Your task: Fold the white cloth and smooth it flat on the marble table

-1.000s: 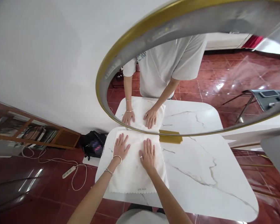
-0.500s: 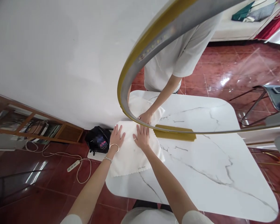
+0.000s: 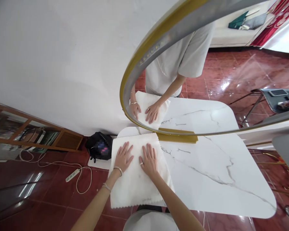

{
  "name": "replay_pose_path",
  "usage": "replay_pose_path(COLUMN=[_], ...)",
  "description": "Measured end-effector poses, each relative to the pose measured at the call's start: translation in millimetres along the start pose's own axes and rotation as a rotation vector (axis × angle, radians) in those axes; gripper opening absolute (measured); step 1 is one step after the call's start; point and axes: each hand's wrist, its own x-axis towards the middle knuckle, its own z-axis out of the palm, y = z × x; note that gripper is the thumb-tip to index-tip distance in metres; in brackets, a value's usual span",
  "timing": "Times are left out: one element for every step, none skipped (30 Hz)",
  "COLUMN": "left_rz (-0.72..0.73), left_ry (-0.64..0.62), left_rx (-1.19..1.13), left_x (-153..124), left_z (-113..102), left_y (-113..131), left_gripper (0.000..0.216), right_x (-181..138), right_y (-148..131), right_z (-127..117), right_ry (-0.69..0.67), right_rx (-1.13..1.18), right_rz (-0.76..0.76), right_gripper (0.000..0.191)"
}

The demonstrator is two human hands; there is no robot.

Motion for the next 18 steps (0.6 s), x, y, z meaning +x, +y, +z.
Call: replay_pose_path(left_rz=[0.011, 0.018, 0.024, 0.029, 0.032, 0.031, 0.021, 0.0, -0.032, -0.08, -0.138, -0.197, -0.258, -0.296, -0.303, -0.3, -0.296, -0.296], left_ry=[-0.012, -0.022, -0.028, -0.028, -0.025, -0.018, -0.008, 0.004, 0.019, 0.043, 0.078, 0.12, 0.169, 0.209, 0.229, 0.218, 0.197, 0.178], left_rx=[0.002, 0.002, 0.001, -0.002, -0.006, -0.012, -0.019, -0.027, -0.038, -0.049, -0.062, -0.076, -0.086, -0.097, -0.097, -0.08, -0.053, -0.033], left_x=[19.4, 38.3, 55.9, 71.2, 83.5, 92.0, 96.2, 95.5, 89.9, 79.3, 64.0, 44.6, 21.9, -3.0, -28.9, -54.4, -78.2, -99.2], left_z=[-1.8, -2.9, -3.3, -3.1, -2.4, -1.5, -0.4, 0.8, 1.8, 2.8, 3.5, 4.0, 4.3, 4.2, 4.0, 3.6, 3.2, 2.8], left_y=[-2.9, -6.0, -9.0, -12.1, -15.4, -19.0, -22.7, -26.4, -29.7, -32.2, -33.3, -32.5, -29.7, -24.8, -17.9, -9.7, -0.6, 8.5], left_gripper=[0.058, 0.058, 0.058, 0.058, 0.057, 0.057, 0.057, 0.056, 0.054, 0.051, 0.048, 0.045, 0.043, 0.042, 0.043, 0.047, 0.052, 0.057], right_x=[13.0, 26.7, 40.1, 52.6, 63.6, 72.9, 80.2, 85.6, 89.1, 90.9, 91.0, 89.5, 86.4, 81.7, 75.3, 67.4, 57.8, 46.8], right_y=[4.9, 9.8, 14.3, 18.2, 21.1, 22.8, 23.0, 21.8, 19.3, 15.3, 10.1, 3.8, -3.6, -11.7, -20.3, -28.9, -37.2, -44.5], right_z=[3.8, 7.8, 11.6, 15.2, 18.5, 21.4, 24.0, 26.4, 28.7, 30.9, 33.0, 34.9, 36.2, 36.6, 35.9, 33.7, 29.8, 24.4], right_ry=[0.016, 0.031, 0.043, 0.05, 0.048, 0.04, 0.027, 0.008, -0.011, -0.037, -0.069, -0.103, -0.139, -0.172, -0.2, -0.221, -0.233, -0.243], right_rx=[0.002, 0.006, 0.013, 0.021, 0.029, 0.034, 0.037, 0.039, 0.044, 0.055, 0.073, 0.095, 0.118, 0.14, 0.158, 0.17, 0.175, 0.183], right_rz=[0.002, 0.007, 0.013, 0.017, 0.018, 0.02, 0.021, 0.021, 0.016, 0.0, -0.028, -0.065, -0.11, -0.159, -0.206, -0.245, -0.274, -0.299], right_gripper=[0.06, 0.06, 0.06, 0.06, 0.059, 0.058, 0.057, 0.056, 0.056, 0.055, 0.053, 0.05, 0.045, 0.04, 0.038, 0.037, 0.037, 0.037])
